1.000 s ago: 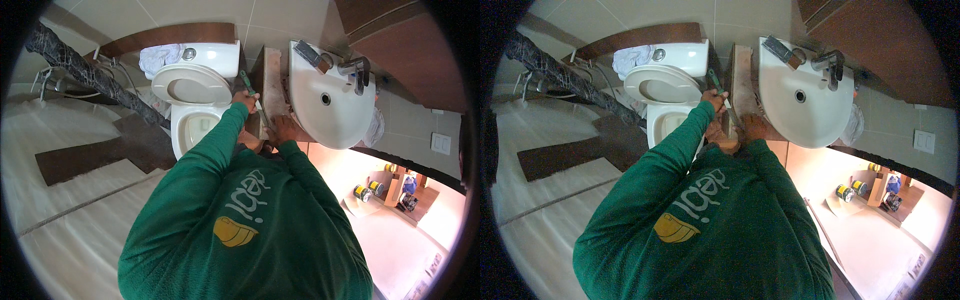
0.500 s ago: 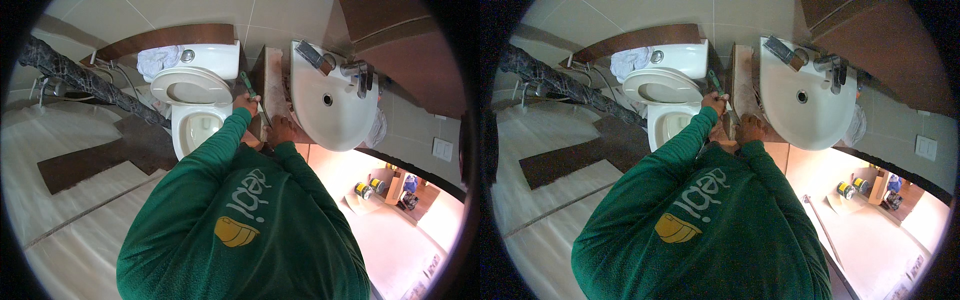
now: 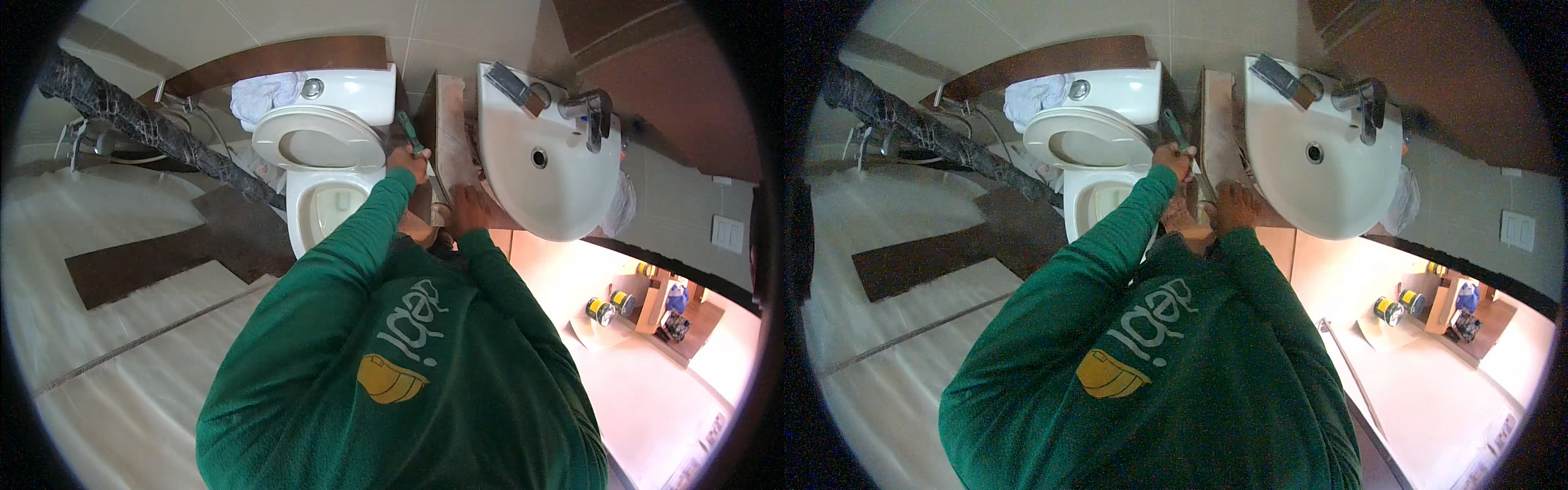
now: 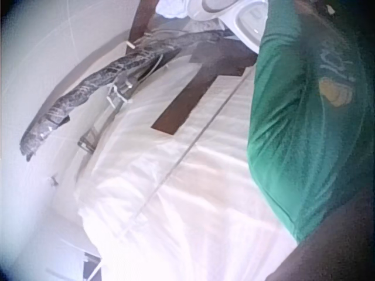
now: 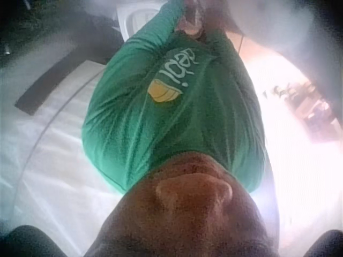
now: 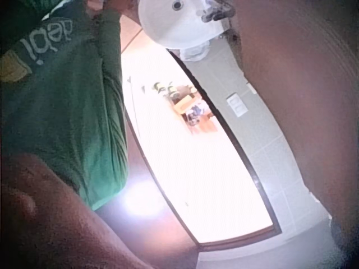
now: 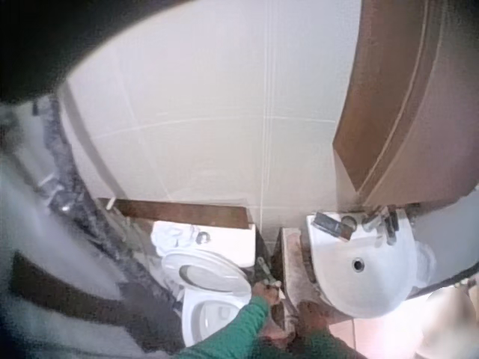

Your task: The person uses a screwdriver to pry and scrape a wooden panel located between a toilet and a sink. They remove small pieces of wood and continue scraping the surface.

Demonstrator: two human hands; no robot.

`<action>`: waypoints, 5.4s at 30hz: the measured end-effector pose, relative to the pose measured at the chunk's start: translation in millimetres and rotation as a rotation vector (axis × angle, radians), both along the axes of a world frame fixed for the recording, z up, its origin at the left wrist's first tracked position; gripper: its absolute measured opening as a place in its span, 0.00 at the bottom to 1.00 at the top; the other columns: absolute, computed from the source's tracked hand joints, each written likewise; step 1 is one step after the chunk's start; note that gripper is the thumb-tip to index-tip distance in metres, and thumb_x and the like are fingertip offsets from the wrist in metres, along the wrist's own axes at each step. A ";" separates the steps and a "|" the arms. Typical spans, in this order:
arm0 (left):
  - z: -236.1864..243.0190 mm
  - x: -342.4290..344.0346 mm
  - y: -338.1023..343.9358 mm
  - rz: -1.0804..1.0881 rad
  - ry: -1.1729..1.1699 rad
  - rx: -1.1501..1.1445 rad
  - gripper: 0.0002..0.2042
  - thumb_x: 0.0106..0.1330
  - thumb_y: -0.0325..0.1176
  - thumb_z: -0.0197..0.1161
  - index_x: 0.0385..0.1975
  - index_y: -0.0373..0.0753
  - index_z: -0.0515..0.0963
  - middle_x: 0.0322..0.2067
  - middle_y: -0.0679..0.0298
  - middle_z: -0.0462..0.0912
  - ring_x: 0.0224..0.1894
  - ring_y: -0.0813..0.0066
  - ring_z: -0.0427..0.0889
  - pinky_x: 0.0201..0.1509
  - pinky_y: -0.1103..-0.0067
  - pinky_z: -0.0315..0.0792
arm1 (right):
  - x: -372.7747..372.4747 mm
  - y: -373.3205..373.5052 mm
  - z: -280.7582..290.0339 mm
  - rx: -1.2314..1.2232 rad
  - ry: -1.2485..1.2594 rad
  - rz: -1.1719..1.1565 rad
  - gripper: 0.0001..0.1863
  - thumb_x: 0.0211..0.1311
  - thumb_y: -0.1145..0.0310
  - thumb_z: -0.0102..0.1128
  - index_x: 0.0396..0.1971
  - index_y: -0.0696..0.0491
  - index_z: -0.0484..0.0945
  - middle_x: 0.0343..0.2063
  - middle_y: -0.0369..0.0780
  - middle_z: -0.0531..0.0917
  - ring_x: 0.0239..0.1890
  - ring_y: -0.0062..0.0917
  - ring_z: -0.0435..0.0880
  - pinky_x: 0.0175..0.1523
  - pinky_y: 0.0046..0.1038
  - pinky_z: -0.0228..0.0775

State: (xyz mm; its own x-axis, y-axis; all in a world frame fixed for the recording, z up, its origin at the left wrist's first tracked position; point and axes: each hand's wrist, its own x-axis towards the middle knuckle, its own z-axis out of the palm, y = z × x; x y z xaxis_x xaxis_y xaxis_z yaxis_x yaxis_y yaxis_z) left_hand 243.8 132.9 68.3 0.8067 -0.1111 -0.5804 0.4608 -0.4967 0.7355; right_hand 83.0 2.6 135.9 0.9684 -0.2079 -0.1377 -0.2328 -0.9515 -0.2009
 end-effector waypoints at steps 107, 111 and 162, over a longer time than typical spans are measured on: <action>12.3 90.8 -44.7 0.063 -0.102 0.223 0.27 0.67 0.48 0.69 0.60 0.37 0.80 0.54 0.46 0.85 0.58 0.47 0.83 0.64 0.62 0.76 | 95.3 -17.6 -40.4 0.162 -0.044 -0.128 0.25 0.62 0.63 0.73 0.49 0.58 0.69 0.52 0.55 0.73 0.54 0.56 0.77 0.56 0.52 0.71; -1.8 86.8 -44.9 0.088 -0.165 0.192 0.29 0.67 0.53 0.67 0.55 0.32 0.81 0.49 0.42 0.86 0.53 0.43 0.84 0.60 0.60 0.77 | 99.3 -25.2 -52.7 0.220 0.030 -0.134 0.24 0.63 0.67 0.71 0.51 0.58 0.68 0.54 0.55 0.72 0.57 0.56 0.76 0.57 0.51 0.71; 66.7 -48.1 50.0 -0.079 -0.638 -0.197 0.09 0.67 0.31 0.66 0.44 0.36 0.82 0.37 0.52 0.86 0.40 0.57 0.86 0.46 0.68 0.78 | -156.9 -58.8 201.4 0.810 -0.043 -0.418 0.18 0.70 0.66 0.62 0.56 0.57 0.79 0.35 0.44 0.88 0.32 0.25 0.84 0.42 0.30 0.79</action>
